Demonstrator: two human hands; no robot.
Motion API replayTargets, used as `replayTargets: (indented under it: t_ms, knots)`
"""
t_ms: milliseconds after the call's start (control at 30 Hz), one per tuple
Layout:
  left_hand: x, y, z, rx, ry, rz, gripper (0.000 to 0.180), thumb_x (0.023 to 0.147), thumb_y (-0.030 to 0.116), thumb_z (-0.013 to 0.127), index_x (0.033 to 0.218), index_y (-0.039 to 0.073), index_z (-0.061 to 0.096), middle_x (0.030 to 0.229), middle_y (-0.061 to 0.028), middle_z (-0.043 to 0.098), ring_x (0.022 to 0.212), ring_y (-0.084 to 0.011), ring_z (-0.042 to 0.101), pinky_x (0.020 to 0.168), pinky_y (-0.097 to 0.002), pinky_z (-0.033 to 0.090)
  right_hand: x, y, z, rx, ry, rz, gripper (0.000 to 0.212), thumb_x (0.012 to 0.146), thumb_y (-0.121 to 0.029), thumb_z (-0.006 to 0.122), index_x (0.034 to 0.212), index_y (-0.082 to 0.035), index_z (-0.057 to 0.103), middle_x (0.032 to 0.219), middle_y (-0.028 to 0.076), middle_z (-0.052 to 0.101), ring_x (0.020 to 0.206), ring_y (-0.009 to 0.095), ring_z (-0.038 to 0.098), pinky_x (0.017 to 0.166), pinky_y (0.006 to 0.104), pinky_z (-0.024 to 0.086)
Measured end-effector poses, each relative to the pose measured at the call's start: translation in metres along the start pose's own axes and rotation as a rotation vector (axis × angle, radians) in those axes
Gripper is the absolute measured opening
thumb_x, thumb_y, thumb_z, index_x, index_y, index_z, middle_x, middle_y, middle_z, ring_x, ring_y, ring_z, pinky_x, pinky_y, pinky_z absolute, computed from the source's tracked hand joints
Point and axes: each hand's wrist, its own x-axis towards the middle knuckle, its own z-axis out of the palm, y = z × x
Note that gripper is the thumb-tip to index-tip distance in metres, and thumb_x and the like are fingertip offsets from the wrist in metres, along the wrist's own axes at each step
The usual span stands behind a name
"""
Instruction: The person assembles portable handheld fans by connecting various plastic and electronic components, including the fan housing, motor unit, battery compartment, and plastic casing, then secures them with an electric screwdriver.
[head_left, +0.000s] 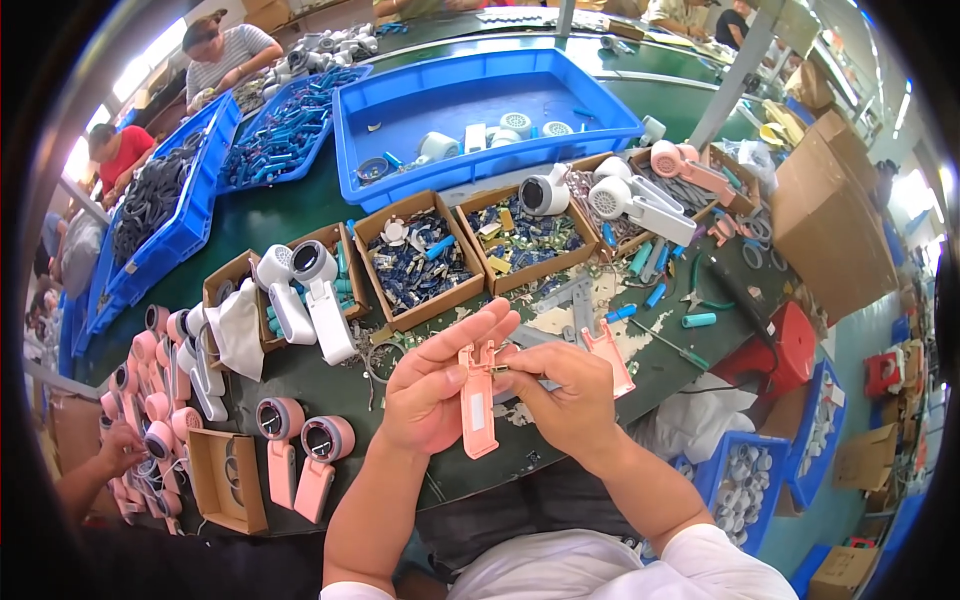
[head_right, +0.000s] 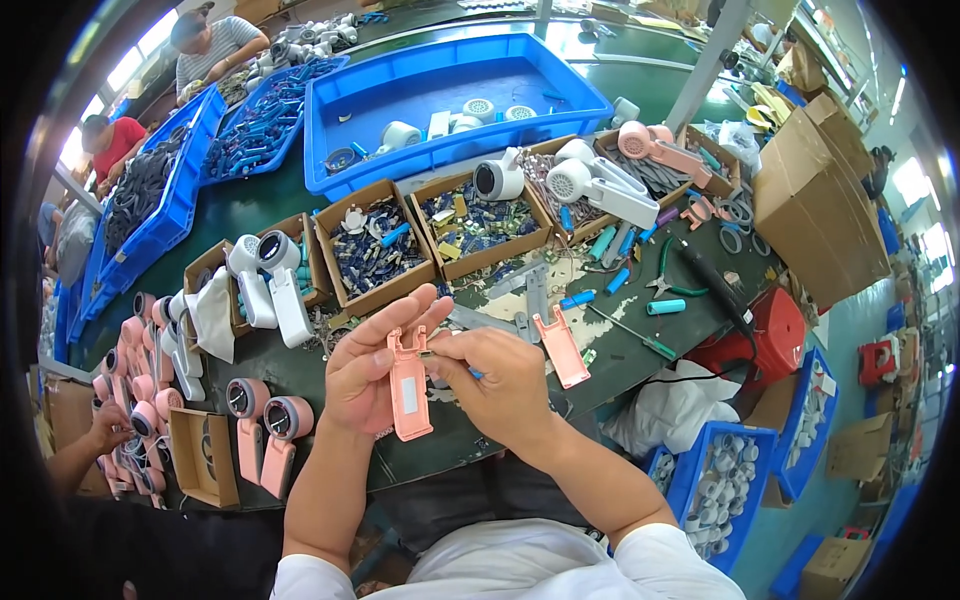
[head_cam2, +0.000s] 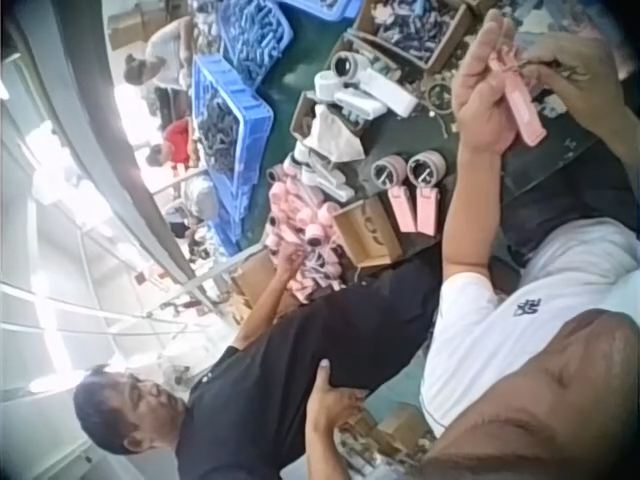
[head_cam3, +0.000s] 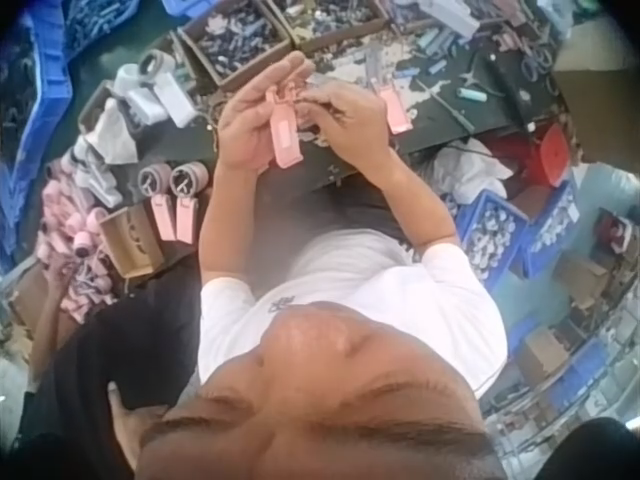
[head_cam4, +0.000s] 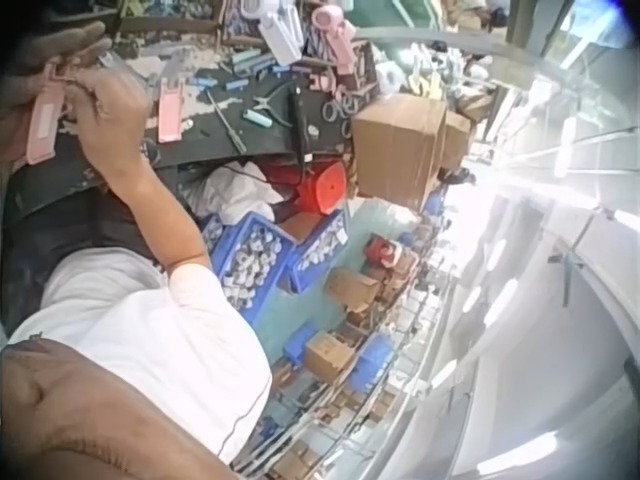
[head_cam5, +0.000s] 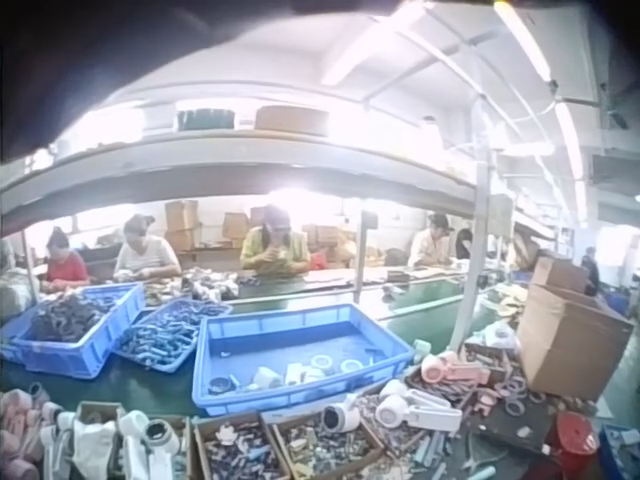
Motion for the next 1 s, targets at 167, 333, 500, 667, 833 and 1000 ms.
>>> replayTargets:
  t_ms: [167,333,500,667,833,1000]
  knots:
    - [-0.0007,-0.0001,0.0009,0.014,0.031,-0.013,0.057,0.096,0.0,0.051,0.152,-0.008,0.039,0.16,-0.0266,0.034,0.152,-0.041,0.029,0.122,-0.0526,0.031,-0.0006,0.003,-0.0004,0.004,-0.015,0.003,0.013,0.084,-0.006,0.078,0.097,-0.005,0.074,0.084,0.008,0.075,0.073,0.024,0.071,0.067,0.0334,0.054]
    - [-0.0011,-0.0004,0.001,0.01,0.028,-0.018,0.058,0.097,0.001,0.052,0.152,-0.007,0.039,0.16,-0.0258,0.036,0.151,-0.0405,0.03,0.122,-0.0505,0.032,-0.0005,0.0031,-0.0001,0.014,-0.017,0.002,0.013,0.085,-0.007,0.078,0.097,-0.005,0.074,0.084,0.008,0.075,0.072,0.023,0.07,0.066,0.0331,0.053]
    - [-0.0013,-0.0008,0.0002,-0.013,0.037,-0.035,0.058,0.096,0.002,0.052,0.153,-0.006,0.039,0.159,-0.024,0.038,0.152,-0.0405,0.03,0.122,-0.0498,0.032,0.0001,0.0011,0.001,0.017,-0.018,0.032,0.011,0.084,-0.006,0.078,0.094,-0.005,0.073,0.082,0.008,0.074,0.071,0.023,0.069,0.065,0.0332,0.052]
    - [-0.0007,-0.0035,-0.0014,-0.012,0.048,-0.037,0.058,0.096,0.001,0.051,0.153,-0.006,0.039,0.159,-0.0228,0.04,0.152,-0.0402,0.029,0.122,-0.0493,0.033,0.0016,-0.0003,0.0024,-0.01,-0.003,0.005,0.011,0.082,-0.006,0.079,0.091,-0.005,0.073,0.081,0.009,0.072,0.07,0.025,0.068,0.063,0.0342,0.052]
    - [-0.0015,-0.0047,-0.008,-0.122,0.038,-0.035,0.058,0.096,0.0,0.046,0.153,-0.003,0.04,0.16,-0.0214,0.039,0.152,-0.0386,0.031,0.117,-0.0496,0.038,0.0026,-0.0017,0.0023,0.009,-0.004,0.053,0.011,0.083,-0.006,0.08,0.091,-0.004,0.074,0.081,0.01,0.072,0.068,0.024,0.067,0.061,0.0335,0.052]
    - [0.0015,-0.0038,-0.0065,-0.12,0.058,-0.054,0.058,0.096,0.003,0.05,0.153,-0.001,0.041,0.16,-0.0223,0.038,0.152,-0.0399,0.03,0.113,-0.0509,0.041,0.0019,0.0037,0.0019,0.258,-0.02,0.294,0.012,0.085,-0.007,0.079,0.095,-0.001,0.076,0.081,0.009,0.073,0.066,0.015,0.067,0.059,0.0289,0.051]
